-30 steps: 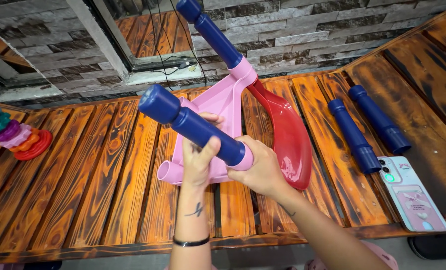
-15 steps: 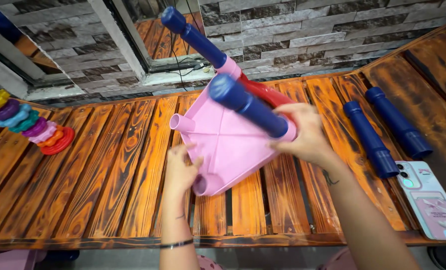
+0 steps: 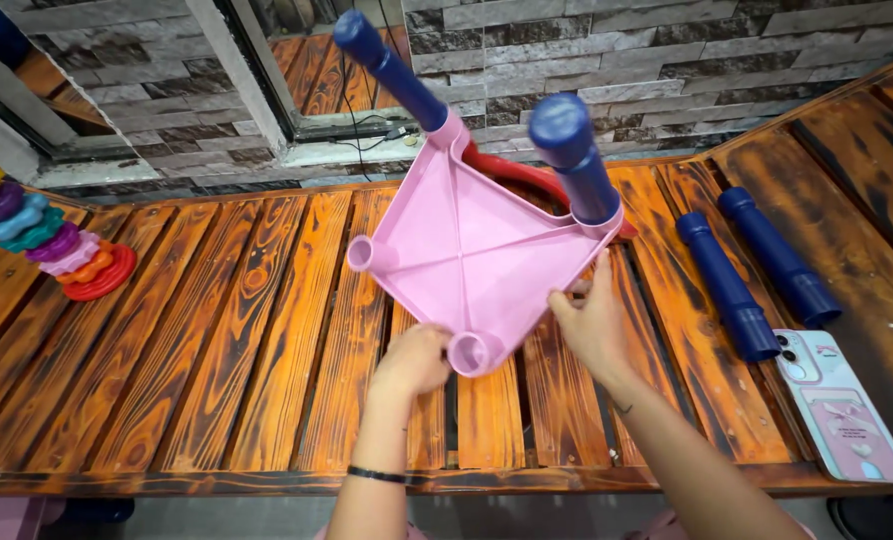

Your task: The person repeatedly inserts and removes blue plastic legs into a pink plastic chair base on a wooden table. They handle the chair and legs by hand, rotating the chair and testing fit multiple times without completing a stable assembly.

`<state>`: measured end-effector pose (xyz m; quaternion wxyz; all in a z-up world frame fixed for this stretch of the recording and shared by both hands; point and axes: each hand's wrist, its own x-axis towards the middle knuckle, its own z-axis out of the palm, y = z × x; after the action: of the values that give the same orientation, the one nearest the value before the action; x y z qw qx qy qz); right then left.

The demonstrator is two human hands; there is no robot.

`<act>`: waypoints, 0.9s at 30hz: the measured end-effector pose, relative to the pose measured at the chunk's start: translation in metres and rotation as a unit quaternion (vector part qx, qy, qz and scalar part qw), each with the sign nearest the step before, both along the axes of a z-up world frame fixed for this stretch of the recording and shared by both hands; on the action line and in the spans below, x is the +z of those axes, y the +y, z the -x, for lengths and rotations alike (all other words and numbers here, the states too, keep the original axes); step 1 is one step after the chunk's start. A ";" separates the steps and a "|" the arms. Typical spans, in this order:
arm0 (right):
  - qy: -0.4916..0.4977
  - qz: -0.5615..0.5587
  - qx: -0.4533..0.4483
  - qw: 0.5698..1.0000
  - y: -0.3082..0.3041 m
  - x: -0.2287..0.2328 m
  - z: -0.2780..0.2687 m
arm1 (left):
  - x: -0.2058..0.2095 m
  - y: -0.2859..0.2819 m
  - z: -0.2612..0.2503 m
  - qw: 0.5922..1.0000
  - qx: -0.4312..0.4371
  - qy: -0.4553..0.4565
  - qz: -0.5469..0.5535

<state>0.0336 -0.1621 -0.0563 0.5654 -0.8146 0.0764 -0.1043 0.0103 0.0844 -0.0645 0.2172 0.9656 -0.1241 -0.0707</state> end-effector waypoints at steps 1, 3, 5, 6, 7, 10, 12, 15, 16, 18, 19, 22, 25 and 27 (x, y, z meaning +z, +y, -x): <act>-0.009 0.026 0.001 1.000 -0.003 0.001 -0.004 | 0.006 -0.003 0.003 0.999 -0.010 0.044 -0.006; -0.016 0.041 0.030 0.999 -0.016 -0.003 -0.010 | 0.011 -0.019 0.013 0.994 -0.034 0.076 -0.064; -0.011 0.019 0.093 0.995 -0.035 -0.010 -0.022 | 0.009 -0.038 0.018 0.995 -0.048 0.048 -0.079; -0.051 0.059 0.097 0.992 -0.044 -0.014 -0.029 | 0.005 -0.045 0.019 0.997 -0.048 0.000 -0.066; -0.091 0.099 0.101 0.986 -0.053 -0.018 -0.037 | 0.000 -0.054 0.018 0.996 -0.047 -0.047 -0.053; -0.174 0.288 0.018 0.941 -0.100 -0.030 -0.053 | -0.017 -0.078 0.008 0.986 0.006 -0.167 -0.020; -0.138 0.414 -0.071 0.897 -0.138 -0.042 -0.054 | -0.025 -0.092 0.003 0.979 0.042 -0.199 -0.026; -0.059 0.501 -0.171 0.846 -0.178 -0.066 -0.054 | -0.027 -0.102 -0.005 0.979 0.081 -0.186 0.020; -0.046 0.520 -0.195 0.831 -0.185 -0.074 -0.054 | -0.025 -0.102 -0.005 0.980 0.093 -0.169 0.043; 0.012 0.520 -0.191 0.832 -0.192 -0.082 -0.053 | -0.020 -0.102 -0.006 0.973 0.066 -0.199 0.093; 0.040 0.519 -0.188 0.833 -0.191 -0.082 -0.053 | -0.017 -0.101 -0.005 0.968 0.054 -0.214 0.117; 0.105 0.428 -0.175 0.880 -0.175 -0.059 -0.055 | -0.011 -0.101 -0.006 0.970 0.040 -0.193 0.141; 0.032 -0.011 -0.097 0.995 -0.140 -0.020 -0.055 | -0.013 -0.106 -0.008 0.961 0.045 -0.212 0.171; -0.060 -0.214 0.004 0.975 -0.113 0.002 -0.041 | -0.016 -0.112 -0.013 0.958 0.066 -0.201 0.194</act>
<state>0.0746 -0.2755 -0.0548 0.7305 -0.6672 0.0597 -0.1326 0.0229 -0.0275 -0.0801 0.3750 0.9053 -0.1128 0.1644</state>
